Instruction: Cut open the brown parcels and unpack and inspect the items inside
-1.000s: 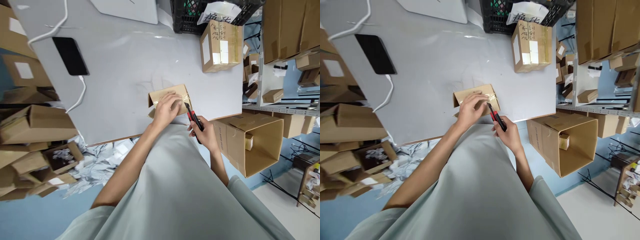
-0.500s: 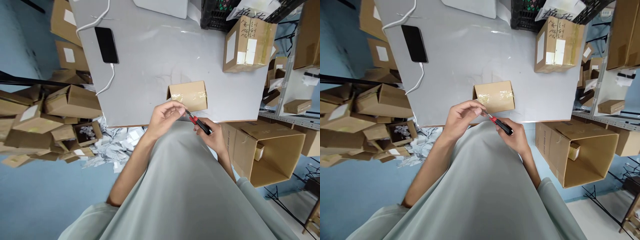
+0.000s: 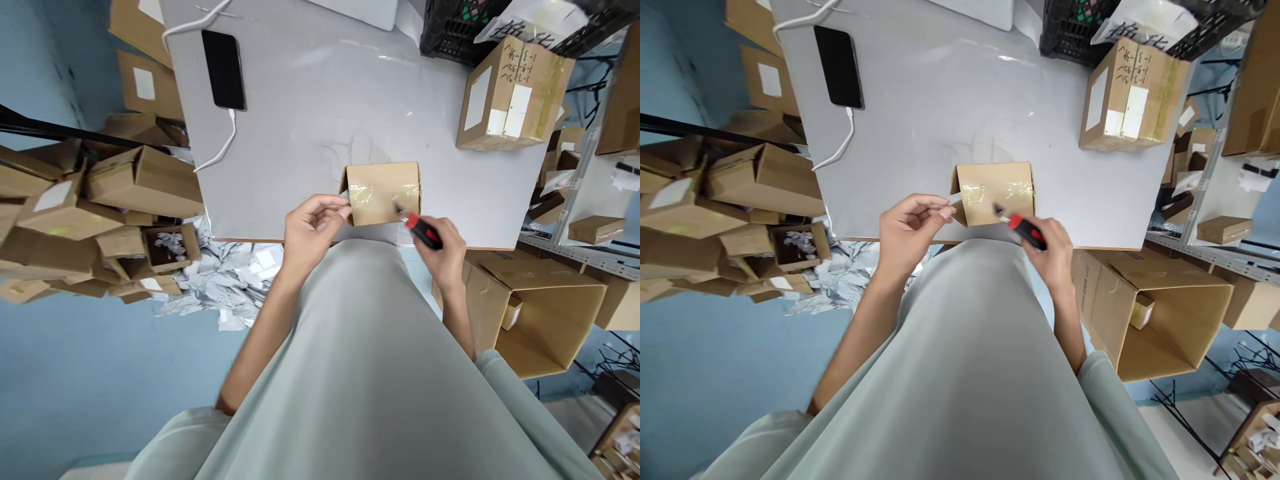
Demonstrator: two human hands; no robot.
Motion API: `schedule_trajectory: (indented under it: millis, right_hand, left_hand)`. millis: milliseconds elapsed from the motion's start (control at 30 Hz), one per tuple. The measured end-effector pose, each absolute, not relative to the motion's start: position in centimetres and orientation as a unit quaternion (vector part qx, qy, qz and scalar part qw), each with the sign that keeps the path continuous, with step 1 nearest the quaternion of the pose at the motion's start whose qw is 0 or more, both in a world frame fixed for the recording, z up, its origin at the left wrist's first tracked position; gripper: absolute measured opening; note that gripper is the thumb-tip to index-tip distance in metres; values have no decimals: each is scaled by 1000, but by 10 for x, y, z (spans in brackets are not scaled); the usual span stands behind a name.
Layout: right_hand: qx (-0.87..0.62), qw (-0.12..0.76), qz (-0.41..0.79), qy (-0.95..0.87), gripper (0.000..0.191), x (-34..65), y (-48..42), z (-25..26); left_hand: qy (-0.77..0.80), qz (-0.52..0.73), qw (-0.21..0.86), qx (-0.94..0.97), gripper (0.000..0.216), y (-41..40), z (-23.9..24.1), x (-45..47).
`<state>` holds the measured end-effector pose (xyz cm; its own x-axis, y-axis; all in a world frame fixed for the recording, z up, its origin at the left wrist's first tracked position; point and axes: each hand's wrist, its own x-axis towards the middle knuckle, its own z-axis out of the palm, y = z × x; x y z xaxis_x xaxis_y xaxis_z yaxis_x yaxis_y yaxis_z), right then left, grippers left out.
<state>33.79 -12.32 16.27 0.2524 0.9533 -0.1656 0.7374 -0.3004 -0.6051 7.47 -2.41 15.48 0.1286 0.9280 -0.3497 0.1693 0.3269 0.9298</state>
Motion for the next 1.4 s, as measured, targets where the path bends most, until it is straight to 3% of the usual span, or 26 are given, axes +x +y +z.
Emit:
schedule_trajectory:
  millis: [133,233,333,433,533,633,733,967,1400]
  right_hand:
    - [-902,158,179,-360,38,386,-117,76]
    - [-933,69,215,-280,41,410,-117,17]
    - [-935,16,236,-263,46,417,-119,-9]
    - [-929,42,227,-289,44,415,-116,-3]
    - [-888,185,247,-342,41,407,-106,21]
    - [-809,327,304,-382,50,392,-93,46]
    - [-757,379,336,-413,55,374,-82,59]
    - [-766,371,296,-433,56,349,-75,70]
    - [-798,196,155,-549,50,252,-78,98]
  left_hand:
    - [642,325,513,467,27,-29,114,59]
    - [668,297,495,469,34,-39,87,52]
    - [679,258,492,481,49,-50,69,53]
    - [676,237,486,501,55,-54,59,59]
    - [661,252,466,531,58,-46,54,66]
    - [642,261,449,565,55,-30,54,75]
    - [622,263,444,589,45,-15,57,86]
    - [601,302,418,610,40,-8,58,79]
    - [568,368,499,541,56,1,35,34]
